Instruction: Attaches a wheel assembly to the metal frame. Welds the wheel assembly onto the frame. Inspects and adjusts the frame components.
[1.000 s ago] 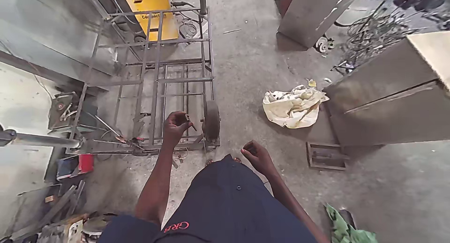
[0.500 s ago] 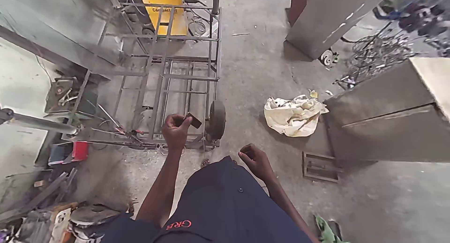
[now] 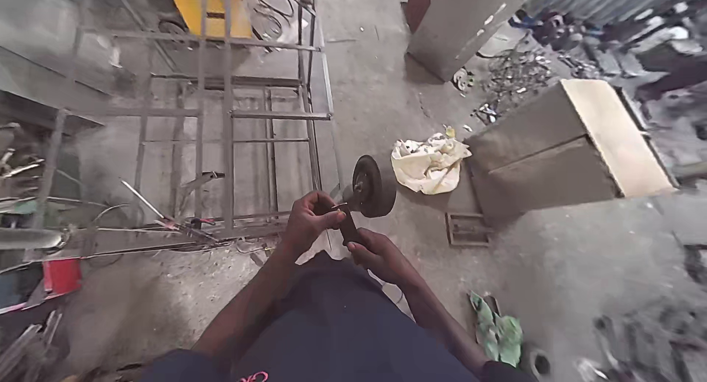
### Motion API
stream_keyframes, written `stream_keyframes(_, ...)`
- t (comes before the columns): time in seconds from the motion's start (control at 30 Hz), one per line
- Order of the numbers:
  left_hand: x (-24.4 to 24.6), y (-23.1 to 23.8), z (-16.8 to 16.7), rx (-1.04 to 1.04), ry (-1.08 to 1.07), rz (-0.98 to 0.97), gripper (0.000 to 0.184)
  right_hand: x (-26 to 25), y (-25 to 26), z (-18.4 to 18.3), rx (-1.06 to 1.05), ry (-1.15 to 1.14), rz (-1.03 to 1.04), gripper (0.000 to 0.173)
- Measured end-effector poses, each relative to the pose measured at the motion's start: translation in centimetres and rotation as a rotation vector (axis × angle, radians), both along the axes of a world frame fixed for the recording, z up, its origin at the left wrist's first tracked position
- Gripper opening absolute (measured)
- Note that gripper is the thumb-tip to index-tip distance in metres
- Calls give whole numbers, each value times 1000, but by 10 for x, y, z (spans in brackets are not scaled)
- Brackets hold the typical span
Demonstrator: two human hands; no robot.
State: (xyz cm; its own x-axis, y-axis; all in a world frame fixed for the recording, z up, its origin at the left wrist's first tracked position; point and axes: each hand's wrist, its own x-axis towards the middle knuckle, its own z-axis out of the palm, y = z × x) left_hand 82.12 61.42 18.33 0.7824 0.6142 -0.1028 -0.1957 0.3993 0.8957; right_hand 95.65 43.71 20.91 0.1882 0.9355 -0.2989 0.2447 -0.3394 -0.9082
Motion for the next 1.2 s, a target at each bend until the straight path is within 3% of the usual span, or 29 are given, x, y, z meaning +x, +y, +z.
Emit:
stream_keyframes(0.1,3,21,-16,-142,-77,-131,24,-35,7,8,57,-90,-204,34)
stream_keyframes(0.2,21,32,-19,-260,-40,-210,47,-48,18,19,79,-502,-444,33)
stream_keyframes(0.3,34,33,-18,-307,30,-269,55,-44,28,24,-68,-790,-563,33)
stream_keyframes(0.47,43,38,-13,-362,27,-313,62,-54,36,37,377,-1127,-753,30)
stream_keyframes(0.5,44,39,-13,-379,25,-314,64,-57,39,32,282,-1156,-728,29)
stream_keyframes(0.6,45,40,-12,-431,17,-307,68,-60,55,29,-406,-1015,-543,28)
stream_keyframes(0.63,46,42,-11,-442,15,-311,67,-63,55,36,-408,-1003,-563,29)
stream_keyframes(0.77,45,40,-8,-457,22,-298,66,-70,45,60,281,-1219,-811,31)
stream_keyframes(0.83,47,41,-8,-462,8,-304,66,-67,46,53,382,-1233,-799,29)
stream_keyframes(0.87,47,42,-9,-463,9,-306,67,-65,47,41,252,-1223,-747,27)
stream_keyframes(0.93,47,40,-10,-457,13,-309,68,-62,53,28,-307,-1063,-569,28)
stream_keyframes(0.97,45,40,-11,-443,13,-317,68,-61,55,26,-445,-989,-530,30)
stream_keyframes(1.0,45,41,-12,-441,11,-320,68,-62,54,29,-420,-979,-558,31)
stream_keyframes(1.13,45,39,-10,-478,6,-299,65,-72,42,62,236,-1168,-821,28)
stream_keyframes(1.2,45,38,-9,-490,10,-293,65,-70,42,63,431,-1223,-866,30)
